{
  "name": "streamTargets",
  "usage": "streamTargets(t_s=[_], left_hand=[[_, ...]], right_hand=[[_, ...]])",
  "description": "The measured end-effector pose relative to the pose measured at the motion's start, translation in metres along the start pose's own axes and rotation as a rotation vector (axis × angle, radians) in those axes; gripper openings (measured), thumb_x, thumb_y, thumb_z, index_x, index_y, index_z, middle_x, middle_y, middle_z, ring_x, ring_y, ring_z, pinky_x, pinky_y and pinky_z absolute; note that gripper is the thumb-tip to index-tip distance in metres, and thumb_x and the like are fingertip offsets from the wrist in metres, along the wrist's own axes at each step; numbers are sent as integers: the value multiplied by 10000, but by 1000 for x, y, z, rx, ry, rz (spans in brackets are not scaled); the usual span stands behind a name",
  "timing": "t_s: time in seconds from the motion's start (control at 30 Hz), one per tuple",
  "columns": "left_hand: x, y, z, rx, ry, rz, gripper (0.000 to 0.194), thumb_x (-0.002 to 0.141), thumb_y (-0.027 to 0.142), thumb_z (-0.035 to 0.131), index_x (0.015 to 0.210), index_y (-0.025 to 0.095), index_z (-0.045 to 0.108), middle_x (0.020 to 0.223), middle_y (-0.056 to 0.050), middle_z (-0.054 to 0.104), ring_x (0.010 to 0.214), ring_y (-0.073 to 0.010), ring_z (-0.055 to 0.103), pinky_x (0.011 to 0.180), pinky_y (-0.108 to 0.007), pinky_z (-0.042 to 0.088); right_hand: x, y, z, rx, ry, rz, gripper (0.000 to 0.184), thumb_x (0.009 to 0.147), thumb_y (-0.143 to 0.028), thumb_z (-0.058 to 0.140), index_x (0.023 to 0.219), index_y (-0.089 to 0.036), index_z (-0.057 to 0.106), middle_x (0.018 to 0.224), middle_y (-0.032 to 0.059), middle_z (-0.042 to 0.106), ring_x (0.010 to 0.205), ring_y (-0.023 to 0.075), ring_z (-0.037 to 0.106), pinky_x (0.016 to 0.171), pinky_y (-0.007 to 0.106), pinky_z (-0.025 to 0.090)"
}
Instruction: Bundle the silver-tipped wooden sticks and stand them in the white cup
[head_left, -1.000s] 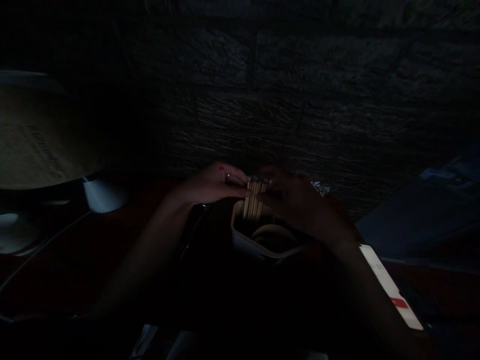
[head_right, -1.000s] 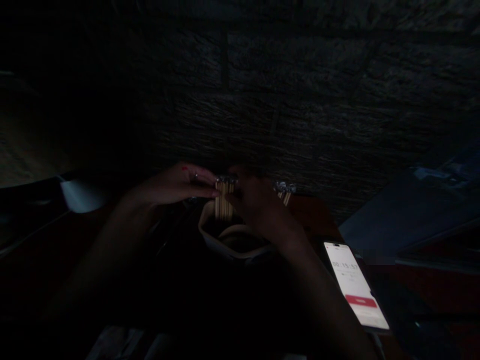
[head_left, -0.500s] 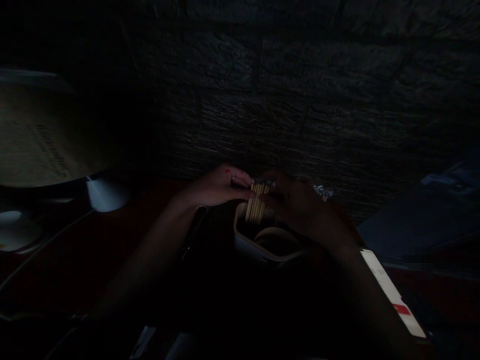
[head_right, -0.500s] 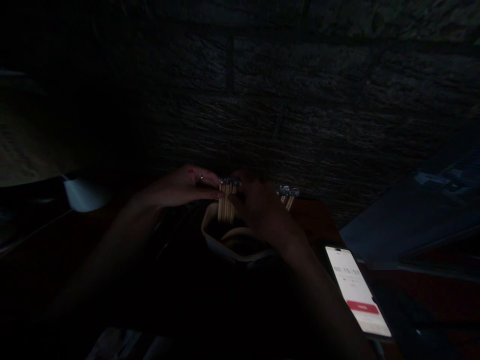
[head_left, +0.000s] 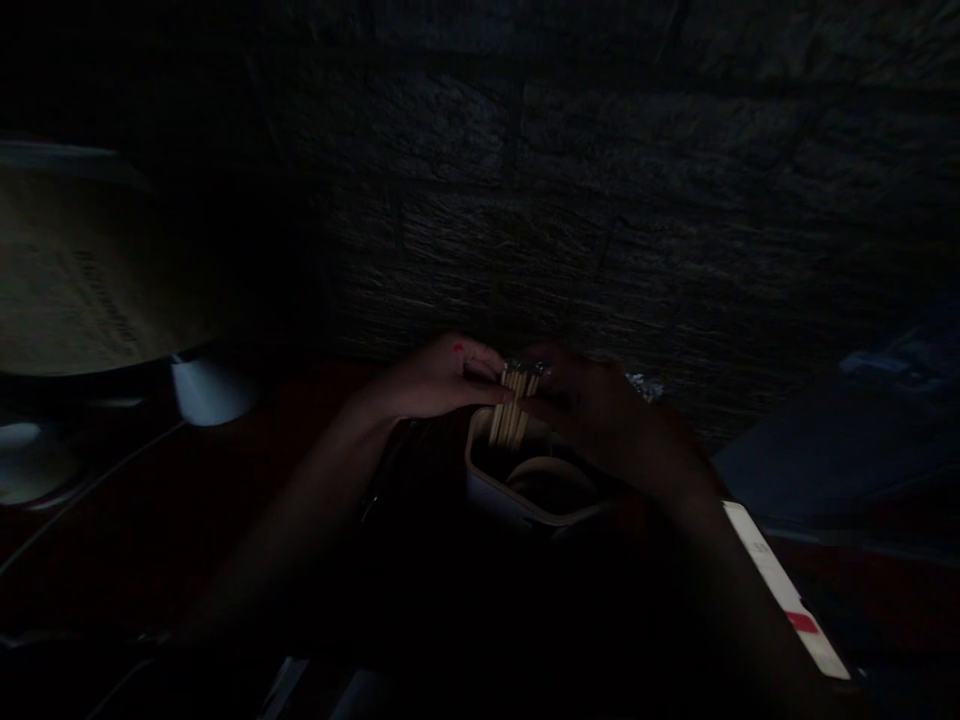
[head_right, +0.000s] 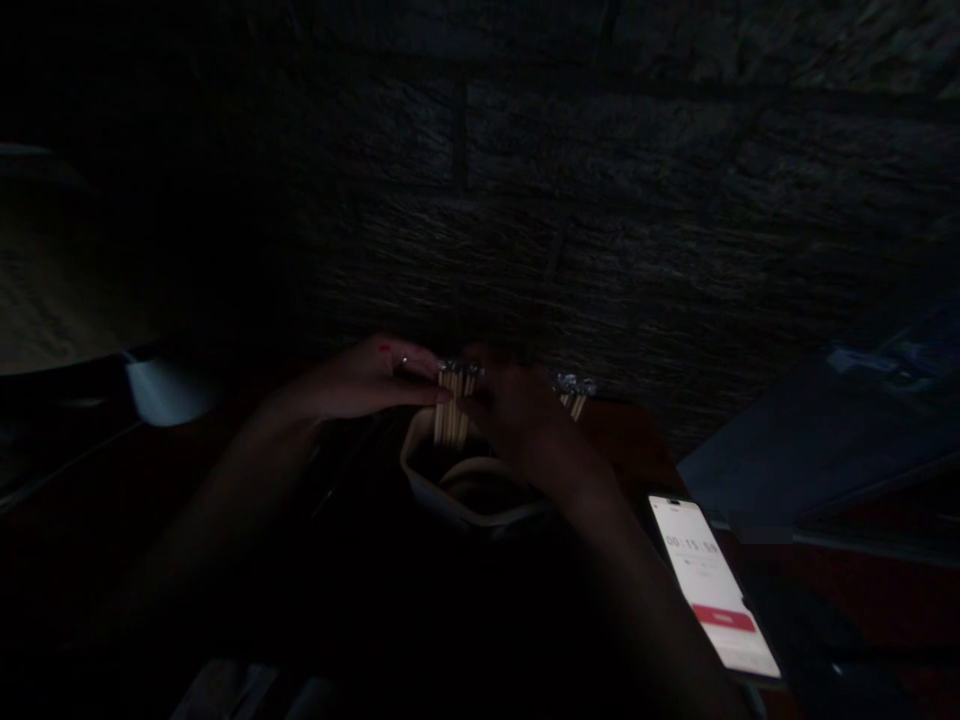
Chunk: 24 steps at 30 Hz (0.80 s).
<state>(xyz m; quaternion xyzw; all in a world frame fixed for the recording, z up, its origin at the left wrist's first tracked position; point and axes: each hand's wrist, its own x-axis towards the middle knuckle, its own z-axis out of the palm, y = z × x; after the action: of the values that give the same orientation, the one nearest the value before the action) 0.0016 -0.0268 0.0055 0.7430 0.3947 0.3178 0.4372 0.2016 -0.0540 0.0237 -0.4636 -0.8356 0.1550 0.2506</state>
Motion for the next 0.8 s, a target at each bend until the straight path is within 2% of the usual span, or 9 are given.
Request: streamTargets(t_s=[0.23,0.3,0.37,0.43,0.5,0.63,0.8], left_hand=[[3,1,4,80,-37,45,161,747,258,694,830,123,721,843,-40,734,767,-164,652,701,-260,478],[3,0,6,85,-36,47,169,761,263,679,847,122,719,831,-36,728,750,-161,642,688,-262,471],[4,-1,6,87,-33,42,177,770,258,668,869,119,716,833,-38,726,746,-160,636,676,-261,464],[4,0,7,100,-27,33,179,772,253,664,877,118,716,839,-40,727,749,-160,636,670,-257,461],[3,1,7,114,-20,31,168,770,252,667,867,125,719,835,-33,729,743,-156,636,659,-248,458],[2,4,7,99,-11,31,130,764,231,672,837,133,716,840,-26,739,752,-148,644,661,-231,462],[2,3,7,73,-18,12,173,769,254,674,876,125,713,887,-43,745,781,-156,658,687,-240,474]], right_hand=[[0,5,-2,45,-3,-36,413,822,-140,635,1224,-182,552,956,69,742,929,226,691,769,327,503],[1,4,-2,23,-11,-38,309,826,-138,628,1132,-186,616,973,74,737,917,224,692,777,329,501],[1,2,-3,-27,-17,-52,163,826,-123,618,960,-191,682,1091,85,708,910,218,690,781,326,496],[1,1,-4,-64,-16,-71,121,829,-117,608,851,-193,700,1194,80,667,907,207,687,775,315,489],[1,0,-4,-59,-21,-66,145,829,-115,607,906,-196,700,1155,74,687,888,199,688,760,303,483],[2,0,-3,12,-23,-32,322,824,-129,624,1143,-170,623,912,60,750,842,199,696,718,281,473],[3,3,-2,7,-26,-61,273,836,-132,606,1104,-175,634,978,65,739,877,199,688,736,276,466]])
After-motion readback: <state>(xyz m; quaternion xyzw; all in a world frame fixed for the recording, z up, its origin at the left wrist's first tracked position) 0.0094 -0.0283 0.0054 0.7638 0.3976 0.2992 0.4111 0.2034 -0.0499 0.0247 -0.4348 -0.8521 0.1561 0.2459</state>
